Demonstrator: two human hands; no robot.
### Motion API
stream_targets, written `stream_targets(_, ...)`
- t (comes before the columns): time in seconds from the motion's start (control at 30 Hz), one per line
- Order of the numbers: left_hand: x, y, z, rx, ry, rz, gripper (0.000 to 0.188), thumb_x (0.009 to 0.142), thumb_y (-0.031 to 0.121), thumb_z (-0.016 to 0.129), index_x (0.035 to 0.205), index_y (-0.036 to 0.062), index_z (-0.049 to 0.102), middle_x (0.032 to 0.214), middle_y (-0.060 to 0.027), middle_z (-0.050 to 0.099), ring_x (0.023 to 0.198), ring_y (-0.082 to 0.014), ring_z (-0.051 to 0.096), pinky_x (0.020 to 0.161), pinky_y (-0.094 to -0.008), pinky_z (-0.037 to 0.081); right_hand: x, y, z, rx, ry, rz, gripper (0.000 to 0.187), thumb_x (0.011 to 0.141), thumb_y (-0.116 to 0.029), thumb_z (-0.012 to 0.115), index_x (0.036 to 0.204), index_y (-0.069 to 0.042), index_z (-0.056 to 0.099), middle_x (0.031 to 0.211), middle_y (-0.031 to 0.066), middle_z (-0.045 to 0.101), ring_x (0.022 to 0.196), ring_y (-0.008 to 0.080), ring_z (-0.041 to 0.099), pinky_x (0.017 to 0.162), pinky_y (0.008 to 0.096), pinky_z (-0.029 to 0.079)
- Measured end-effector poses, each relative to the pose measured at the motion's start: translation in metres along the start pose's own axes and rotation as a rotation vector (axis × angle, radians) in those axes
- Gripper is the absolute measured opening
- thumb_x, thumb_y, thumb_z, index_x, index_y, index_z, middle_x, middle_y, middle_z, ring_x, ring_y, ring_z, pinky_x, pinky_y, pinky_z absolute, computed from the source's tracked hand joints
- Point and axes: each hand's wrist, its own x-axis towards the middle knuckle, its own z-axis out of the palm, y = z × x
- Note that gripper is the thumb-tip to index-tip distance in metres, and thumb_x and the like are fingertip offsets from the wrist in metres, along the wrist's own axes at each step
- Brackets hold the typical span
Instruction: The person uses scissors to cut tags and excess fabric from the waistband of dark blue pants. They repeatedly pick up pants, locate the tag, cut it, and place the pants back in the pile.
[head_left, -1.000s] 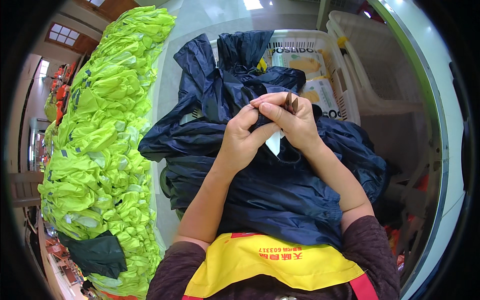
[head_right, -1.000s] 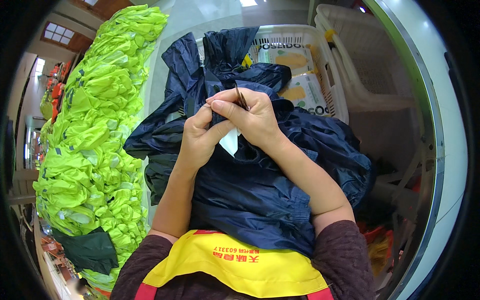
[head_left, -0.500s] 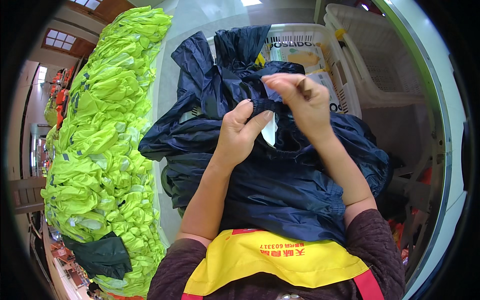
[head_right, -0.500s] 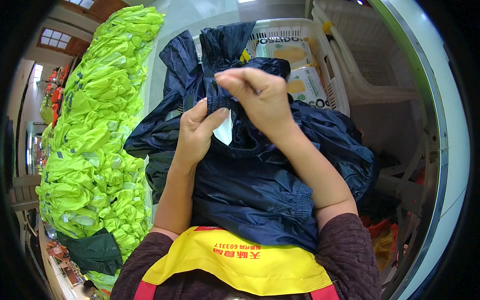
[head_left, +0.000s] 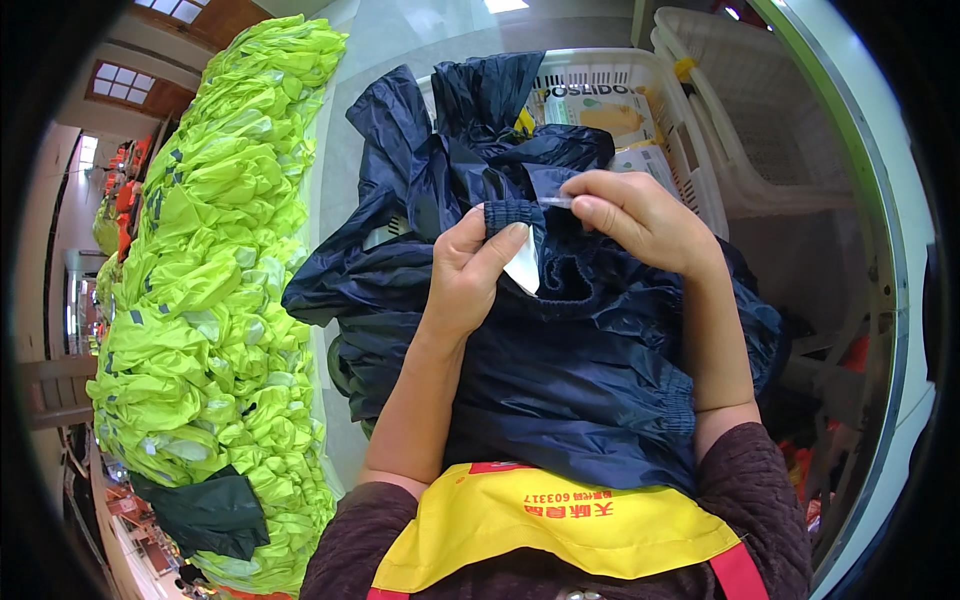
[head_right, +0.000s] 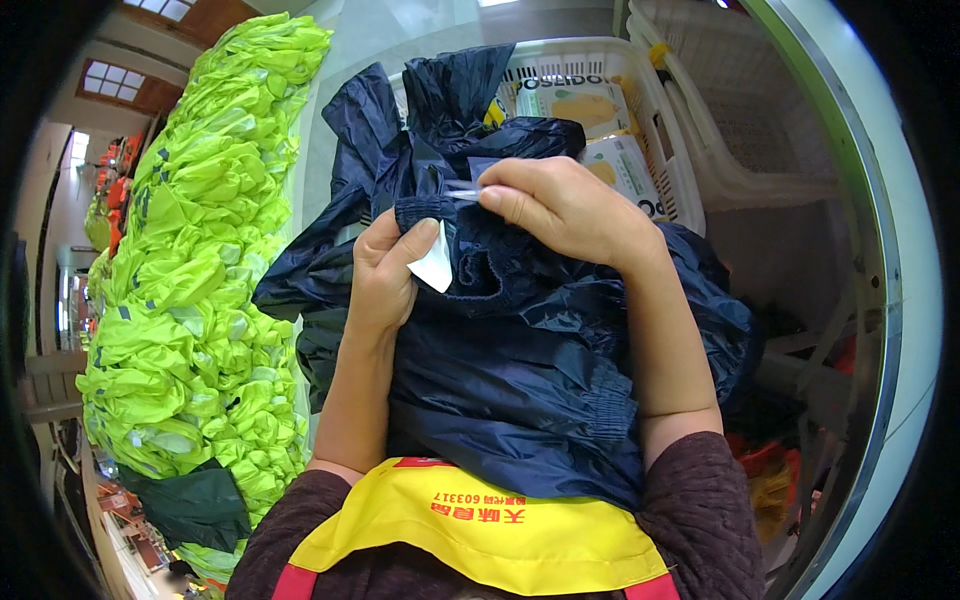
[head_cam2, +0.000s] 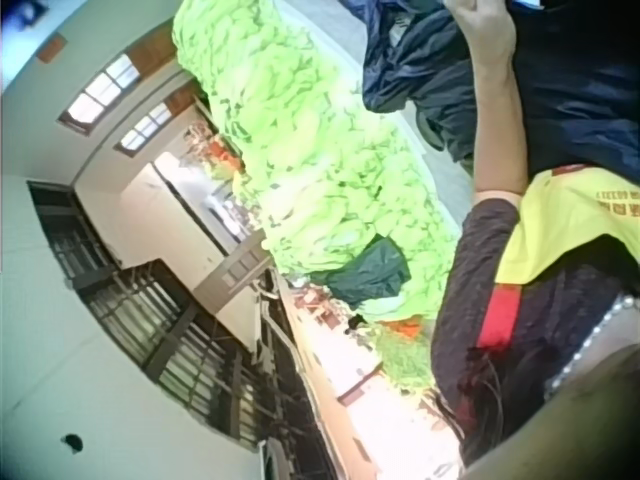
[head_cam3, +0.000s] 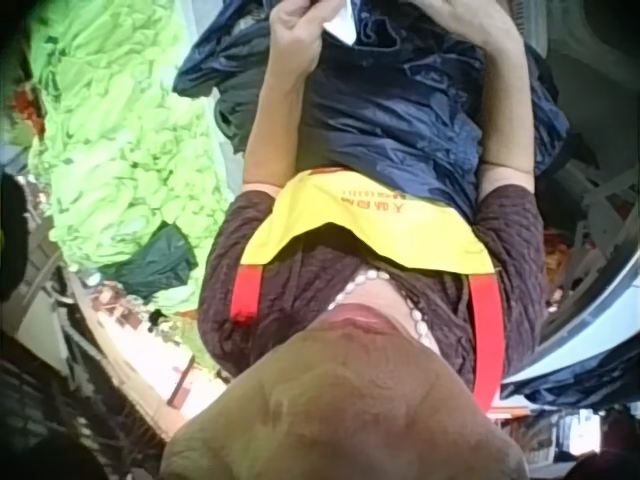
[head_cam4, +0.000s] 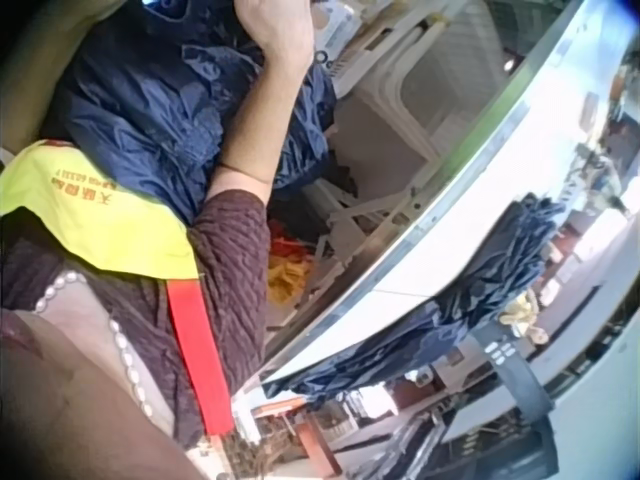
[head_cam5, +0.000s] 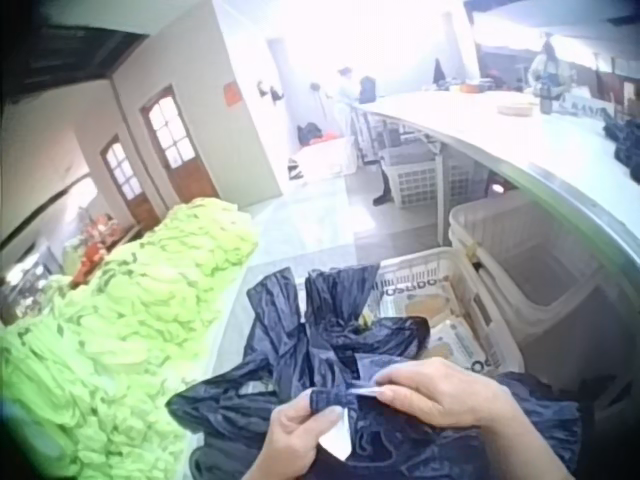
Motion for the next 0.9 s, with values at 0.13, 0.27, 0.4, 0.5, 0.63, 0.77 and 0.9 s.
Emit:
stream_targets(0.13, -0.0007, 0.0007, 0.0009, 0.013, -0.001, 0.001, 0.013, 0.090, 0.003, 0.055, 0.100, -0.0005, 0.062, 0.089, 0.0017, 0.060, 0.080, -0.0039, 0.053, 0.071, -0.0190, 0.042, 0.0011, -0.0017, 0.0046, 0.032, -0.039, -0.025, 0.032, 0.092, -0.029, 0.052, 0.097, 0.001, 0.061, 0.072, 0.0138, 0.059, 0.065, 0.0258, 0.058, 0.060, 0.0342, 0.045)
stream_targets(0.27, -0.0018, 0.0004, -0.0007, 0.072, -0.023, 0.004, 0.013, 0.089, 0.003, 0.057, 0.101, -0.0003, 0.061, 0.087, 0.0025, 0.058, 0.078, -0.0037, 0.051, 0.070, -0.0188, 0.041, 0.0009, -0.0007, 0.0061, 0.020, -0.034, -0.043, 0.032, 0.092, -0.029, 0.053, 0.095, 0.002, 0.061, 0.071, 0.0131, 0.059, 0.064, 0.0251, 0.058, 0.058, 0.0334, 0.045)
stream_targets(0.4, -0.0018, 0.0010, 0.0016, 0.135, -0.060, 0.007, 0.013, 0.089, 0.004, 0.058, 0.101, 0.0000, 0.061, 0.085, 0.0032, 0.056, 0.077, -0.0038, 0.050, 0.069, -0.0187, 0.041, 0.0013, -0.0039, 0.0039, 0.019, -0.079, -0.022, 0.031, 0.092, -0.024, 0.052, 0.100, 0.005, 0.060, 0.072, 0.0139, 0.061, 0.065, 0.0227, 0.060, 0.061, 0.0301, 0.047)
stream_targets(0.5, -0.0015, 0.0018, 0.0018, 0.140, -0.088, 0.012, 0.012, 0.089, 0.004, 0.058, 0.100, 0.0000, 0.060, 0.087, 0.0025, 0.056, 0.078, -0.0041, 0.049, 0.070, -0.0188, 0.041, 0.0015, -0.0038, 0.0046, 0.023, -0.089, -0.028, 0.031, 0.092, -0.025, 0.052, 0.099, 0.004, 0.060, 0.072, 0.0135, 0.061, 0.065, 0.0226, 0.061, 0.061, 0.0301, 0.047)
stream_targets(0.63, -0.0001, 0.0023, 0.0025, 0.146, -0.120, 0.035, 0.012, 0.088, 0.003, 0.058, 0.100, -0.0002, 0.061, 0.089, 0.0019, 0.054, 0.080, -0.0043, 0.049, 0.071, -0.0193, 0.040, 0.0019, -0.0027, 0.0055, 0.029, -0.098, -0.027, 0.031, 0.093, -0.026, 0.051, 0.097, 0.003, 0.060, 0.071, 0.0132, 0.060, 0.065, 0.0236, 0.060, 0.060, 0.0308, 0.047)
stream_targets(0.77, -0.0008, 0.0017, -0.0002, 0.187, -0.127, 0.010, 0.011, 0.088, 0.003, 0.059, 0.099, -0.0003, 0.061, 0.089, 0.0020, 0.053, 0.078, -0.0046, 0.047, 0.070, -0.0194, 0.039, 0.0018, -0.0018, 0.0071, -0.028, -0.067, -0.042, 0.032, 0.093, -0.030, 0.051, 0.092, 0.001, 0.061, 0.068, 0.0118, 0.058, 0.061, 0.0242, 0.058, 0.057, 0.0327, 0.045)
stream_targets(0.9, 0.0006, 0.0015, 0.0018, 0.176, -0.137, 0.019, 0.011, 0.088, 0.003, 0.059, 0.098, 0.0000, 0.061, 0.087, 0.0023, 0.052, 0.077, -0.0047, 0.046, 0.069, -0.0193, 0.038, 0.0020, 0.0044, 0.0066, -0.027, -0.009, -0.029, 0.032, 0.093, -0.028, 0.050, 0.093, 0.003, 0.060, 0.068, 0.0109, 0.057, 0.062, 0.0220, 0.057, 0.059, 0.0305, 0.045)
